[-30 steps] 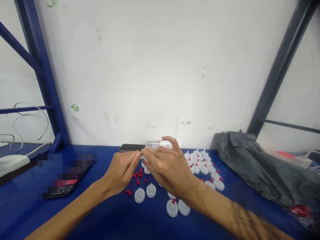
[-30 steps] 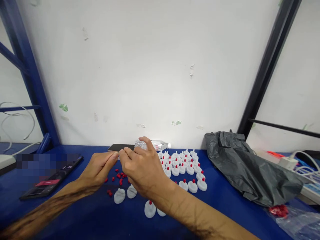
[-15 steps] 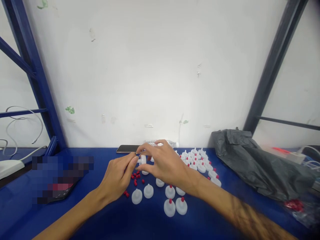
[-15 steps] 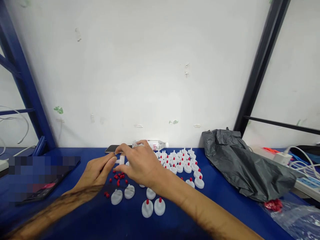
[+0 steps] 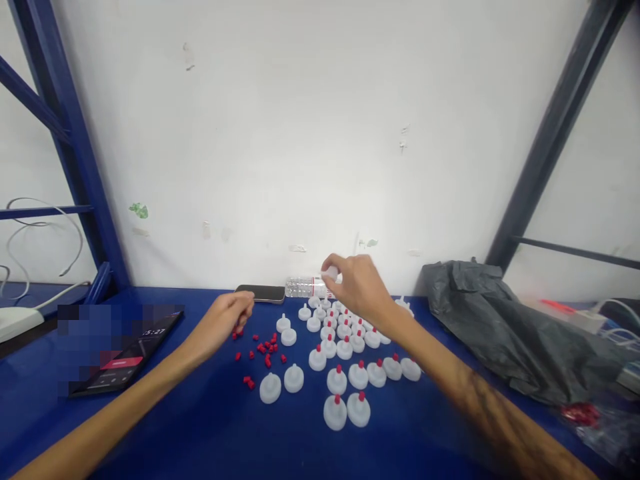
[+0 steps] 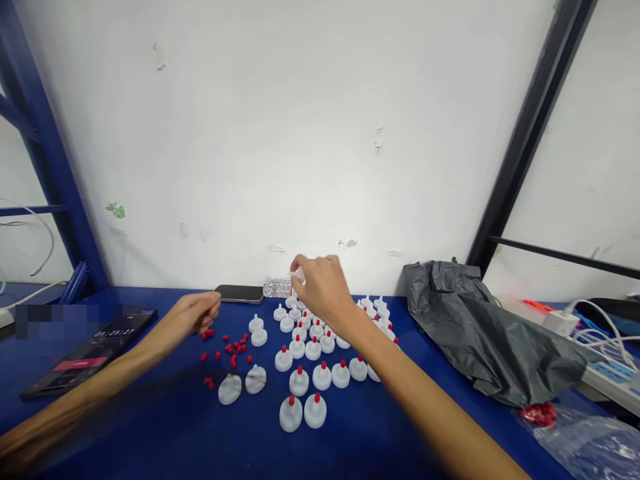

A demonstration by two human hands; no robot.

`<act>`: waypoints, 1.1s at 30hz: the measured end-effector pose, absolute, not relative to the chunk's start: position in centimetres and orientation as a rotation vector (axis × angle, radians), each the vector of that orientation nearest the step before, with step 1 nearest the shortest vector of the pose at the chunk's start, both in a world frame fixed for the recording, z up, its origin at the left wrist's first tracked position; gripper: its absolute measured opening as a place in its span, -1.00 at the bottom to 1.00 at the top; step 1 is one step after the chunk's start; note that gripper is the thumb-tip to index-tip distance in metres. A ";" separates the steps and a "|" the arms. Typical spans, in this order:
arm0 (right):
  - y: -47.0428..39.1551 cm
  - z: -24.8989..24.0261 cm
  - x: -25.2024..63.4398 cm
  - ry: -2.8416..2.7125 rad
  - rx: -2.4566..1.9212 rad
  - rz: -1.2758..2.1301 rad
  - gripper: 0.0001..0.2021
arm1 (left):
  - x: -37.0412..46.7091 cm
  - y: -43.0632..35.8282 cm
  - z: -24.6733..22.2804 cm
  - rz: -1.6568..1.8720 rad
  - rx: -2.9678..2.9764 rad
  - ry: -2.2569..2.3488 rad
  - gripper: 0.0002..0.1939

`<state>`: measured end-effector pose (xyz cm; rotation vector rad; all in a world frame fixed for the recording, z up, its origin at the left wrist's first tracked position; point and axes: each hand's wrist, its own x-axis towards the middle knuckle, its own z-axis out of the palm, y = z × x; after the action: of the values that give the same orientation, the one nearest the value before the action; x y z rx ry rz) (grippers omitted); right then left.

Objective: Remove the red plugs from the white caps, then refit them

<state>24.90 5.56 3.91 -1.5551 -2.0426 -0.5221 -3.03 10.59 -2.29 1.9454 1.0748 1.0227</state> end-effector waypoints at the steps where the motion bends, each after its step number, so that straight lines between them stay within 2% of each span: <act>1: 5.7 3.4 24.6 -2.095 -1.534 -0.479 -0.86 | -2.9 10.5 -2.6 1.003 2.035 1.116 -0.60; 5: 6.2 0.8 23.1 -2.276 -1.448 -0.386 -0.92 | -2.3 9.6 -3.9 0.750 2.576 1.311 -0.80; 11: 7.2 -1.1 22.8 -2.372 -1.452 -0.297 -0.87 | -2.1 9.5 -4.4 0.550 2.731 1.331 -0.79; 17: 6.9 -1.8 22.0 -2.424 -1.488 -0.208 -0.89 | -2.4 9.7 -4.5 0.505 2.749 1.347 -0.76; 25: 6.4 1.4 23.8 -2.348 -1.638 -0.190 -0.80 | -3.0 10.4 -5.2 0.423 2.750 1.335 -0.80; 33: 5.5 1.9 24.9 -2.401 -1.873 -0.074 -0.89 | -2.8 10.3 -5.3 0.419 2.730 1.318 -0.84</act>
<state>24.87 5.48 1.95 -1.8733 -2.4009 -0.0737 -2.82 10.29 -5.31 2.7302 1.3177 0.4190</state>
